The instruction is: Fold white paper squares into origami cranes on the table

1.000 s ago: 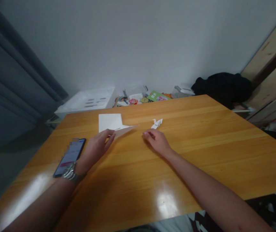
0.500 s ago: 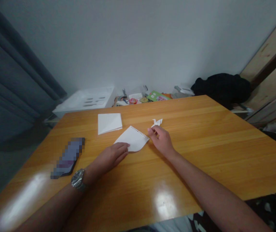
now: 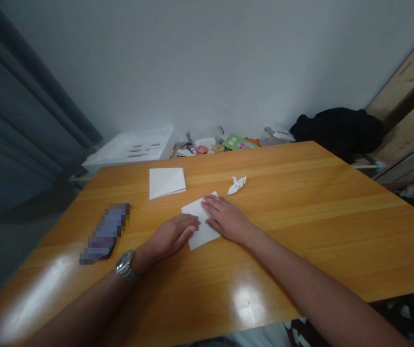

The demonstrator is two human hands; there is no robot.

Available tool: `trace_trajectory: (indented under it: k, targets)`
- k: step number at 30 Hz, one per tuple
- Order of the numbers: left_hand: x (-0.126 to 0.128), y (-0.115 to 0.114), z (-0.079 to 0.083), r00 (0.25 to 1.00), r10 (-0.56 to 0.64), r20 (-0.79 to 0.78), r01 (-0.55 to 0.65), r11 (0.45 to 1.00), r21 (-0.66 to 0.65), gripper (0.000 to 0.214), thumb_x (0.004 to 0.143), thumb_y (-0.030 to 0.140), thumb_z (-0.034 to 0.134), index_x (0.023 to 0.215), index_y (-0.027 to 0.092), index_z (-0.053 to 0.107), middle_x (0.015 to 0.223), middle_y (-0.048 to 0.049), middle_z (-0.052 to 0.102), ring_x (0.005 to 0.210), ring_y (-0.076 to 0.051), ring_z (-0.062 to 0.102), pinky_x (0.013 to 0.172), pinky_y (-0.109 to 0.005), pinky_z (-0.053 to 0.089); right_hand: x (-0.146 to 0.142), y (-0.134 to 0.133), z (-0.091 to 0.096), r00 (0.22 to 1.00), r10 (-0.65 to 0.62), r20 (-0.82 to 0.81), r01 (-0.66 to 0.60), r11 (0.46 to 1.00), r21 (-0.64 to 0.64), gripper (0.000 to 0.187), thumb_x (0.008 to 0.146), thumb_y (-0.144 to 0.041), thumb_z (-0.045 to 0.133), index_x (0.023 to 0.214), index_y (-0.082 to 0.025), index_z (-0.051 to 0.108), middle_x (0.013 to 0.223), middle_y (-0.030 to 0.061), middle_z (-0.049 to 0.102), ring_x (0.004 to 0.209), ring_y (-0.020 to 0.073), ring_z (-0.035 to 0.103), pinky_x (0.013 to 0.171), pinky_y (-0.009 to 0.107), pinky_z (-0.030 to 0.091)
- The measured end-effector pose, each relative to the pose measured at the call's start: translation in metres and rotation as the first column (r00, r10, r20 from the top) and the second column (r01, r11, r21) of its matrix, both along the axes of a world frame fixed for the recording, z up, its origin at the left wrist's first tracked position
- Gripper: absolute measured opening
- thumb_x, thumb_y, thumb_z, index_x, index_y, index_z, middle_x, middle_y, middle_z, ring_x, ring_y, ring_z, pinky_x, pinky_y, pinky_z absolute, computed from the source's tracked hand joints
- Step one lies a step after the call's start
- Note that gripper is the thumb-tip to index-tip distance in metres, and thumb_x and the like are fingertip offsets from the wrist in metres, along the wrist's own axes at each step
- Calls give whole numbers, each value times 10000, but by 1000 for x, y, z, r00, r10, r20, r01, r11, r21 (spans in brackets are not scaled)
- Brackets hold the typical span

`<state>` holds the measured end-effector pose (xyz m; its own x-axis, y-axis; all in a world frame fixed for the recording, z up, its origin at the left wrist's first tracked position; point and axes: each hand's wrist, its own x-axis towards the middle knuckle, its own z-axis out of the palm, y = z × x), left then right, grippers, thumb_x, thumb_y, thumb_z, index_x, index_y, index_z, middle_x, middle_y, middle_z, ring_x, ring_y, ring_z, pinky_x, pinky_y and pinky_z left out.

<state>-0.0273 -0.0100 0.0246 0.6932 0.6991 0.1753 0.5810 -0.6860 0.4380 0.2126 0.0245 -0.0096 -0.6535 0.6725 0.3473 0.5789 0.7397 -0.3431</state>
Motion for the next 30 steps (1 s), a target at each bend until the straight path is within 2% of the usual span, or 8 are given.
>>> trace_trajectory:
  k: [2,5,8,11,14,19,25,30]
  targets:
    - [3,1,-6,998,58,-7,-58,998,23,283,1048,353,384,1053,199,622,1049,-94,667,994,-223,639,912,-367,529,-1,-1,-4,999,-14,42,14,1000,-6,506,1007,-332,491,1493,-194,455,1580,137,403,1484,287,330,1223,537,258]
    - [7,3,-19,988,156,22,-157,981,111,276,1016,364,466,1198,188,574,1219,-125,637,1126,-250,615,996,-404,509,-3,-3,-8,996,-36,82,37,999,-8,505,1017,-355,472,1493,-186,460,1558,151,435,1458,295,379,1229,540,240]
    - [8,4,-31,961,269,-64,-248,941,232,554,976,437,530,1417,114,442,1473,-210,486,1362,-329,473,1145,-516,383,-4,-5,-10,993,-51,108,53,999,-15,516,1025,-378,451,1497,-171,454,1559,159,429,1449,288,396,1217,518,287]
    - [7,3,-38,929,329,-169,-273,918,287,644,999,472,469,1498,78,363,1555,-210,400,1450,-324,377,1196,-532,314,-6,-6,-8,985,-67,157,69,998,-7,510,1036,-360,417,1489,-129,459,1564,171,416,1456,285,384,1214,494,308]
    - [6,2,-39,910,342,-233,-259,910,322,658,1024,484,399,1537,81,316,1596,-181,334,1485,-310,319,1214,-540,281,-8,-9,-4,979,-82,185,82,997,7,502,1047,-341,379,1483,-107,463,1564,180,413,1458,281,381,1220,488,300]
    - [6,2,-37,906,323,-275,-215,908,359,655,1037,477,363,1535,53,326,1603,-199,292,1497,-311,286,1218,-536,273,-14,-11,-2,980,-85,181,81,996,29,585,1047,-420,366,1517,-73,400,1593,189,354,1491,283,315,1235,484,268]
    - [4,4,-40,917,310,-250,-199,901,386,650,1037,477,356,1533,57,333,1600,-200,297,1501,-302,277,1219,-533,266,-15,-11,-10,978,-23,208,22,1000,5,579,1064,-401,295,1565,-111,312,1617,149,311,1511,248,268,1236,482,262]
    - [3,5,-41,915,315,-253,-205,902,381,664,1038,488,342,1546,62,305,1609,-190,284,1505,-295,271,1226,-535,241,-9,-7,-16,972,-110,207,113,994,-3,620,1053,-466,306,1575,-130,301,1621,136,294,1511,245,267,1243,472,239]
